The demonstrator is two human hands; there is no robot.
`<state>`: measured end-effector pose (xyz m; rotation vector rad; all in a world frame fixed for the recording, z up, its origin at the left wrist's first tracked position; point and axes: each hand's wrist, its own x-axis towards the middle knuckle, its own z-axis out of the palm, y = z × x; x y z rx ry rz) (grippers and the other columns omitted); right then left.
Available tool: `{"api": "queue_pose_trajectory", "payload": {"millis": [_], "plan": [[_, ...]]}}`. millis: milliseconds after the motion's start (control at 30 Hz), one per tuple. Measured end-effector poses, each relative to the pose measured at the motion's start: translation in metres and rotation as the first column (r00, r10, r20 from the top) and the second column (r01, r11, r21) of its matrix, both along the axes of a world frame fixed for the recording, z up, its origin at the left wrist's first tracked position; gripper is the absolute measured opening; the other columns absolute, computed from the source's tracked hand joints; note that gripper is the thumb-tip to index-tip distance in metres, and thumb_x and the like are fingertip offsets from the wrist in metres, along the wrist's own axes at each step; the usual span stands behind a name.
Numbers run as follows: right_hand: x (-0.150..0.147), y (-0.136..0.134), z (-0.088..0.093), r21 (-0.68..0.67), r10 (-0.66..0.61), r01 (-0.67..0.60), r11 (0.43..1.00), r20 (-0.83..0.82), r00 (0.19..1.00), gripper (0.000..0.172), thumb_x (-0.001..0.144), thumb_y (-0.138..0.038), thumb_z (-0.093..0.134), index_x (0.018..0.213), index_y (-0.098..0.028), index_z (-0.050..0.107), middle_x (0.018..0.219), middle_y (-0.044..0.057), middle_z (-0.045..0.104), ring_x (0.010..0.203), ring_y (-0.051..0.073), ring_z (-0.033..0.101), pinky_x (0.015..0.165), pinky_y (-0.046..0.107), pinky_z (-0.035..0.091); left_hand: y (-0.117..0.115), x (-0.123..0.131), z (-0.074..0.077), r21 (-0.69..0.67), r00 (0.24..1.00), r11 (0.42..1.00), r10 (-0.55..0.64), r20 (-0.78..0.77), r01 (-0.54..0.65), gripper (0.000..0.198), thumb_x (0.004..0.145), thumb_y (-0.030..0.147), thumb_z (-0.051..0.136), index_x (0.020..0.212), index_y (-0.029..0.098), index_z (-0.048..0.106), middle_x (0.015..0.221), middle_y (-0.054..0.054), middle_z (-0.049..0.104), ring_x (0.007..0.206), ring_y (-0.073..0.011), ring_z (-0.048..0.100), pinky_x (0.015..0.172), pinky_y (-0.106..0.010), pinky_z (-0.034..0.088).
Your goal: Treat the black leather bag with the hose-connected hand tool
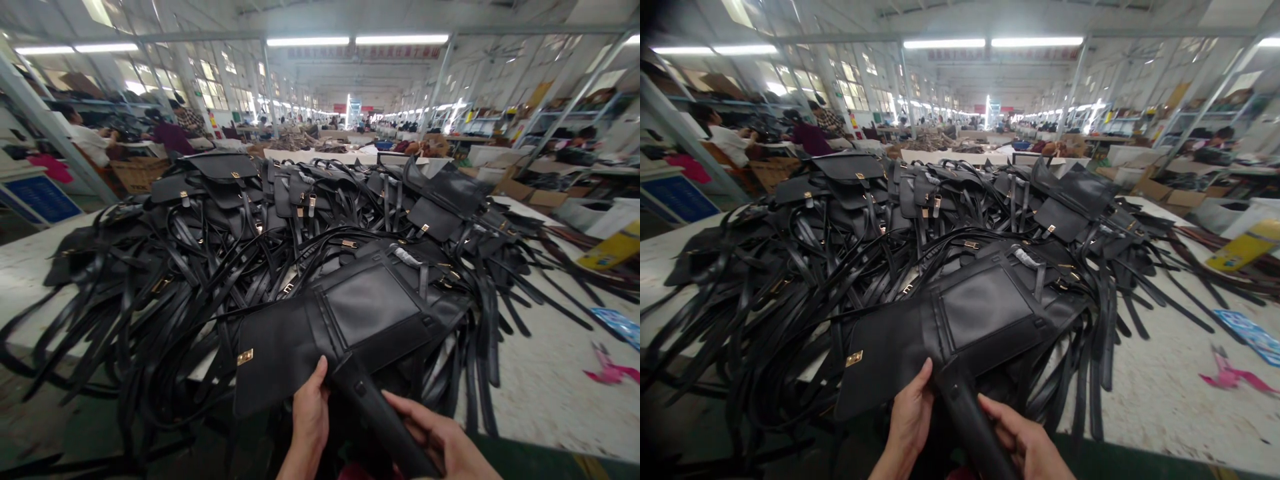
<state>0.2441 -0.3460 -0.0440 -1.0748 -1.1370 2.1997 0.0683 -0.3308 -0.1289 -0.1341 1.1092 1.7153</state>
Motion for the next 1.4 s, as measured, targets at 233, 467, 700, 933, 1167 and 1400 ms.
{"api": "queue_pose_trajectory", "payload": {"millis": [233,467,700,933,1167,1400], "plan": [[-0.007,0.012,-0.016,0.056,-0.006,0.007,0.998,-0.017,1.0,0.084,0.048,-0.022,0.074,0.125,-0.013,0.039,0.074,0.001,0.063,0.063,0.015,0.053,0.053,0.022,0.04,-0.004,0.001,-0.005,0.026,0.997,0.997,0.07,-0.029,-0.069,0.033,0.067,0.008,0.065,0.097,0.02,0.06,0.1,-0.002,0.065,0.092,-0.0166,0.059,0.091,-0.034,0.043],[-0.026,0.023,0.0,0.115,-0.038,0.03,0.993,0.074,0.997,0.08,0.059,-0.028,0.07,0.129,-0.018,0.031,0.075,0.0,0.059,0.044,0.01,0.05,0.038,0.021,0.038,-0.008,0.001,-0.002,0.013,1.0,1.0,-0.015,0.006,0.015,0.012,0.066,0.012,0.066,0.078,0.013,0.066,0.079,-0.005,0.069,0.087,-0.0177,0.062,0.091,-0.031,0.042],[-0.017,0.022,0.004,0.046,0.053,-0.052,0.998,-0.03,0.998,0.077,0.057,-0.027,0.072,0.124,-0.014,0.038,0.074,0.001,0.059,0.049,0.008,0.049,0.044,0.018,0.04,-0.012,0.0,-0.009,-0.008,1.0,1.0,0.019,-0.002,-0.019,0.022,0.064,0.011,0.068,0.085,0.015,0.065,0.09,-0.003,0.068,0.091,-0.0161,0.06,0.094,-0.03,0.039],[-0.019,0.028,0.01,0.084,0.06,-0.062,0.995,0.037,0.998,0.08,0.057,-0.032,0.071,0.127,-0.016,0.035,0.072,0.0,0.059,0.046,0.009,0.049,0.039,0.018,0.038,-0.016,0.002,-0.006,-0.067,1.0,0.998,-0.023,-0.004,0.022,0.02,0.063,0.016,0.07,0.082,0.013,0.066,0.082,-0.005,0.069,0.083,-0.0192,0.062,0.088,-0.033,0.044],[-0.019,0.028,0.013,0.098,0.002,-0.01,0.995,0.084,0.996,0.077,0.058,-0.026,0.069,0.126,-0.017,0.035,0.075,0.0,0.059,0.045,0.008,0.047,0.041,0.02,0.036,-0.016,-0.002,-0.004,0.094,0.958,0.983,-0.177,0.225,0.16,0.029,0.068,0.015,0.064,0.096,0.01,0.063,0.099,-0.011,0.065,0.096,-0.0232,0.058,0.091,-0.036,0.043],[-0.012,0.03,0.017,0.084,0.051,-0.057,0.995,0.071,0.996,0.079,0.057,-0.022,0.069,0.127,-0.018,0.034,0.075,-0.001,0.057,0.049,0.01,0.051,0.043,0.02,0.039,-0.017,0.003,-0.006,0.052,0.984,0.995,-0.088,0.155,0.081,0.024,0.067,0.012,0.065,0.091,0.011,0.065,0.094,-0.009,0.067,0.097,-0.0217,0.058,0.092,-0.033,0.043]]}}
